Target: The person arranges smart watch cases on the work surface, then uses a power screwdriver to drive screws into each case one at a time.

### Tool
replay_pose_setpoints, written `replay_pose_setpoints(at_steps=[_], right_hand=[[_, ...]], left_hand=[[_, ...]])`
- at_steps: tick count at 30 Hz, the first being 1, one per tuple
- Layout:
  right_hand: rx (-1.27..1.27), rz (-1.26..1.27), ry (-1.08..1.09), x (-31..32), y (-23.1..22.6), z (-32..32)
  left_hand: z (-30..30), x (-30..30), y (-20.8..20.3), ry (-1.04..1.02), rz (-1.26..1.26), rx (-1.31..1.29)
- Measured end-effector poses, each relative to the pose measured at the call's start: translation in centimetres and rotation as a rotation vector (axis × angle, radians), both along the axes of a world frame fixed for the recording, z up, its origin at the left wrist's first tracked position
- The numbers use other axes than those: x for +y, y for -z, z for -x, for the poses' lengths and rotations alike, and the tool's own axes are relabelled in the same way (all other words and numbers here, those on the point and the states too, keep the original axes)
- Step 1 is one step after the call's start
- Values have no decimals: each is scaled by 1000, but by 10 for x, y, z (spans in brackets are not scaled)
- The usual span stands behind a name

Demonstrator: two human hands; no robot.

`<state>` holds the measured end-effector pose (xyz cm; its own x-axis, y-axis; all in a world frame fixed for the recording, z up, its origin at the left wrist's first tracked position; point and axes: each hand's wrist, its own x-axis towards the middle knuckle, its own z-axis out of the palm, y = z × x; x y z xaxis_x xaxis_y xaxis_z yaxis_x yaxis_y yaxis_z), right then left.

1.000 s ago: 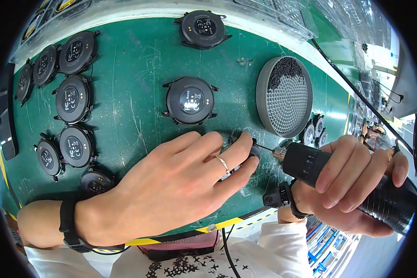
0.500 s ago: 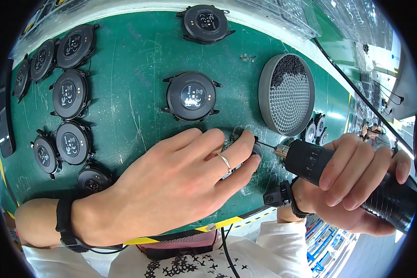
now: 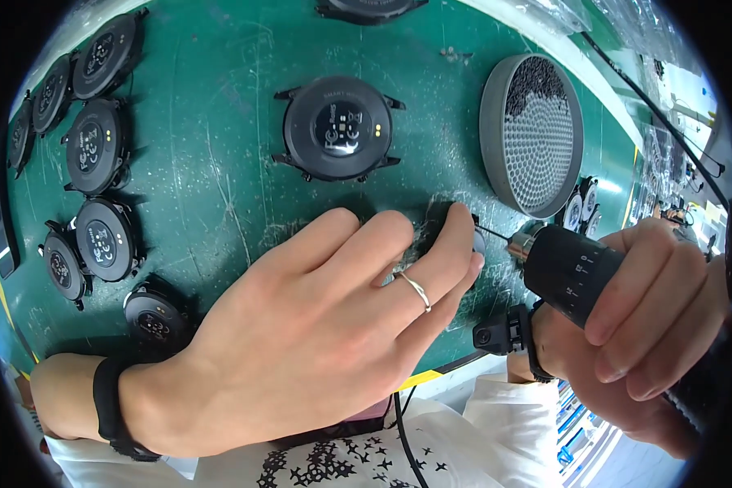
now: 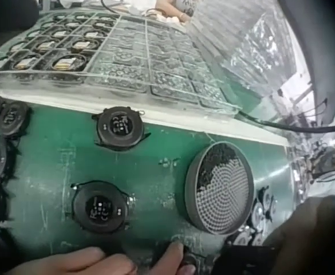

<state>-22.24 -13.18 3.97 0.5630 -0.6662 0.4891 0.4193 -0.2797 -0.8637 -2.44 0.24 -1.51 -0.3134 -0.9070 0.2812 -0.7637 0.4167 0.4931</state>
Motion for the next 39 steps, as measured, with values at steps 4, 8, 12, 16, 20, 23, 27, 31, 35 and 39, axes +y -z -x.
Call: replay_pose_setpoints(at_steps=[4, 8, 12, 16, 20, 23, 27, 31, 35, 39], right_hand=[[29, -36, 11, 2, 5, 0], [57, -64, 5, -1, 17, 1], [63, -71, 4, -4, 26, -9], [65, -69, 8, -5, 18, 3], [67, -56, 17, 2, 10, 2], [45, -49, 13, 0, 17, -16], [-21, 1, 1, 4, 10, -34], [-125, 26, -23, 2, 2, -38], [-212, 17, -17, -2, 0, -28], [-213, -79, 49, -4, -8, -20]], left_hand=[[3, 3, -2, -32, -42, 19], [4, 7, 1, -48, -46, 34], [7, 7, 1, -52, -32, 23], [5, 6, -2, -44, -27, -7], [6, 6, 4, -62, 53, -26], [4, 8, -3, -55, 50, -43], [-2, 5, -14, 3, -17, -75], [0, 7, -18, 40, -54, -145], [3, 15, -29, 32, -46, -298], [6, 38, -52, -14, -104, -526]])
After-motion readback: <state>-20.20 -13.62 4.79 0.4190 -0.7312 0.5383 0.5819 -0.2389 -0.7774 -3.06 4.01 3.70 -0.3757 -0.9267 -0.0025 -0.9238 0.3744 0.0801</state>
